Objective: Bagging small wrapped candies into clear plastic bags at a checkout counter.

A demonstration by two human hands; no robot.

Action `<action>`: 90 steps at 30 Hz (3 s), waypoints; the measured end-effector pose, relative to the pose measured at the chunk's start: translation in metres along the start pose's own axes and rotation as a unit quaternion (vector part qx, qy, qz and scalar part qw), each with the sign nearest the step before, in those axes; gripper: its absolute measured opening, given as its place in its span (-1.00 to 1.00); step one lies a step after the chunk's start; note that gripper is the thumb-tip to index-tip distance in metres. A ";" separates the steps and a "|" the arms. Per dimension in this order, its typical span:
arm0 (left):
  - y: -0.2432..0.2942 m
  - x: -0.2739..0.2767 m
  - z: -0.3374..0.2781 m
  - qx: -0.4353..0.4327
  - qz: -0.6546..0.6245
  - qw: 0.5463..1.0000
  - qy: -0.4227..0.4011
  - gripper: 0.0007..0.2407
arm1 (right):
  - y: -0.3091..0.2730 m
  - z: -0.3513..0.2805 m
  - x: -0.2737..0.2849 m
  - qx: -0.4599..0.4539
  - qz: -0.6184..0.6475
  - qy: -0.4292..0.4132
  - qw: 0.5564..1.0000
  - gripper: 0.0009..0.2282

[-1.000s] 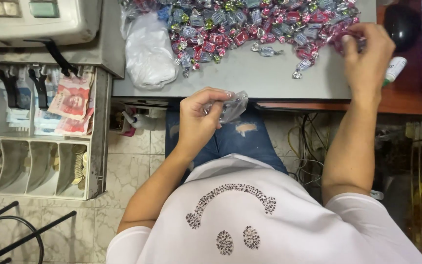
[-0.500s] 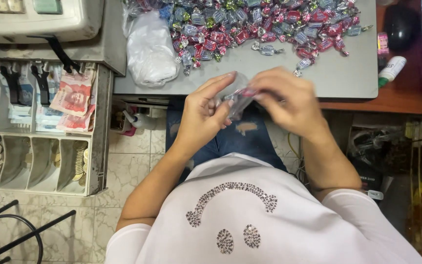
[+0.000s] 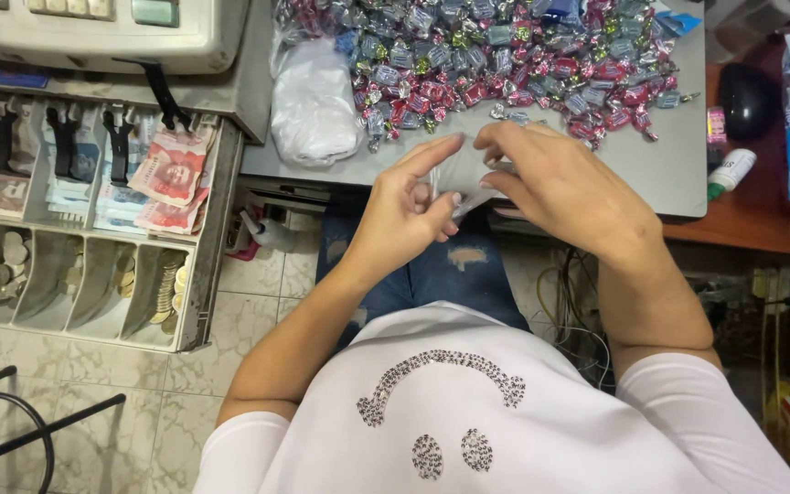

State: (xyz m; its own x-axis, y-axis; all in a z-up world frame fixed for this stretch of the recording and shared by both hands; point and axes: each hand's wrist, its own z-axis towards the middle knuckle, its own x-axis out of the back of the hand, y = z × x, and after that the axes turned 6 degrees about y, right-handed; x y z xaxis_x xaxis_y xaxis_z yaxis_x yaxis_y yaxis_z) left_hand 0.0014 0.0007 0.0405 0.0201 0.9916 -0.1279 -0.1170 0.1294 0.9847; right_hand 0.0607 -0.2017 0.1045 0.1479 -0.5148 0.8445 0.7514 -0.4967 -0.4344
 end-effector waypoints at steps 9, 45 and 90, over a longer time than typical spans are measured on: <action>0.024 -0.002 0.014 0.024 -0.037 0.998 -0.044 -0.52 | -0.004 0.006 0.026 0.005 0.021 0.008 1.000 -0.66; 0.040 -0.026 0.112 -0.022 -0.032 0.997 -0.067 -0.50 | 0.089 -0.023 0.060 0.000 0.232 0.305 0.924 -0.84; 0.057 -0.019 0.110 -0.002 -0.030 0.998 -0.049 -0.53 | 0.181 0.020 0.040 -0.339 -0.059 0.168 0.924 -0.69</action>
State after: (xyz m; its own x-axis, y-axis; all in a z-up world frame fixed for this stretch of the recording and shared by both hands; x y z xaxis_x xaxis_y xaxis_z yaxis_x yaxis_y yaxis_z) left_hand 0.1039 -0.0114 0.1121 0.1236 0.9769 -0.1741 -0.1160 0.1885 0.9752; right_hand 0.2152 -0.2981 0.0655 -0.2028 -0.5609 0.8027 0.1577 -0.8277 -0.5385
